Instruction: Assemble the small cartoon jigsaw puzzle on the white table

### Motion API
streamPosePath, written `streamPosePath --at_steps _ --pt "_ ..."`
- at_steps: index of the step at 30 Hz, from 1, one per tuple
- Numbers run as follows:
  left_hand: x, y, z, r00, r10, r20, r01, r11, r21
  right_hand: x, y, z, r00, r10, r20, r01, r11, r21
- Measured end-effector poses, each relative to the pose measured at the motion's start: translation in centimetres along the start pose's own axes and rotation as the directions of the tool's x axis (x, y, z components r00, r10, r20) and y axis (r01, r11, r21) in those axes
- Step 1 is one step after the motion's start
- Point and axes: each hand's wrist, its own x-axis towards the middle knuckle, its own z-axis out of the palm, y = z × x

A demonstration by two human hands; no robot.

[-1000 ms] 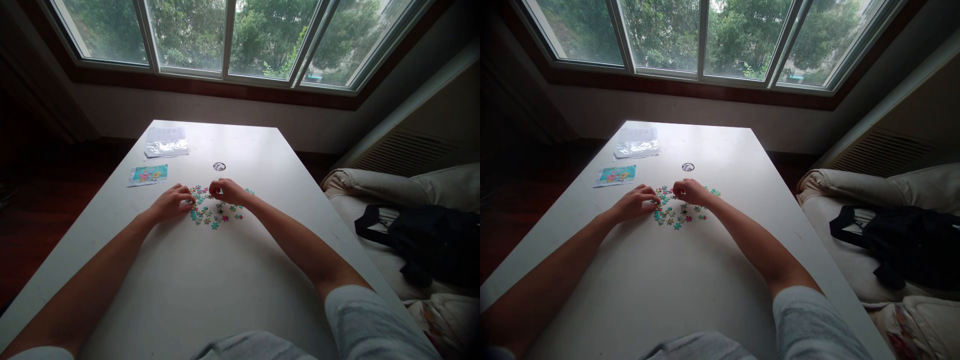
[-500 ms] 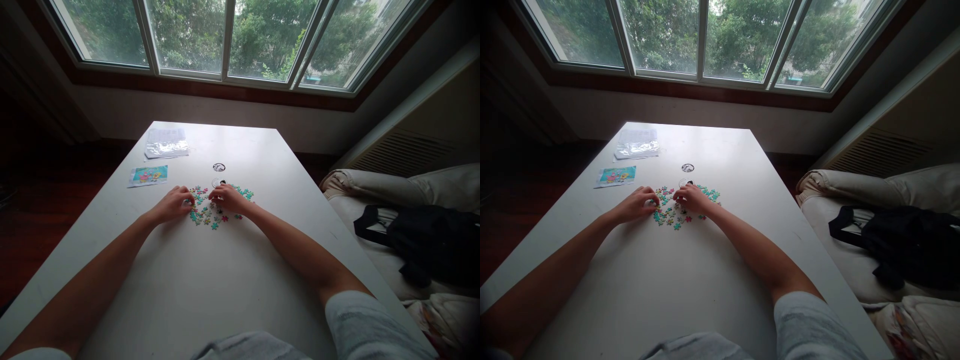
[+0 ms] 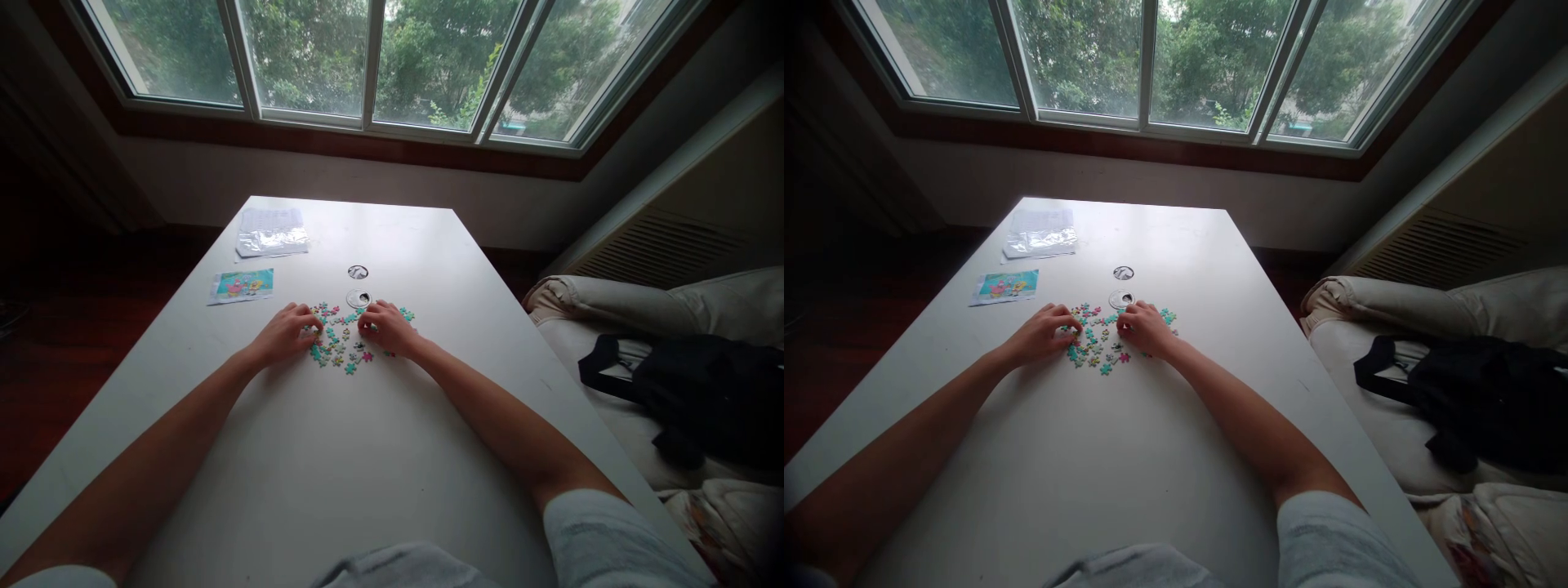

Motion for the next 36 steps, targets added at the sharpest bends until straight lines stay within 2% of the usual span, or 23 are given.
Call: streamPosePath --at_steps 6,14,24,30,36 --pt "0.06 0.17 -0.07 0.998 -0.053 0.018 0.053 0.999 -0.005 -0.40 0.09 0.53 0.999 0.014 -0.053 -0.014 1.000 -0.004" --pt "-0.03 0.20 -0.04 1.000 -0.005 -0.019 0.006 0.999 0.039 -0.78 0.17 0.50 0.995 -0.003 -0.098 0.007 0.999 0.039" --pt "0.22 0.06 0.17 1.000 0.023 -0.007 -0.022 1.000 0.021 -0.76 0.12 0.65 0.991 -0.011 -0.132 0.020 0.997 0.072" --pt "0.36 0.14 0.30 1.000 -0.017 0.016 0.017 1.000 0.011 -0.88 0.04 0.65 0.991 -0.003 -0.130 0.013 0.997 0.081" --pt "0.40 0.80 0.26 0.998 -0.064 -0.012 0.063 0.997 -0.046 -0.88 -0.29 0.44 0.992 -0.001 -0.127 0.011 0.997 0.076"
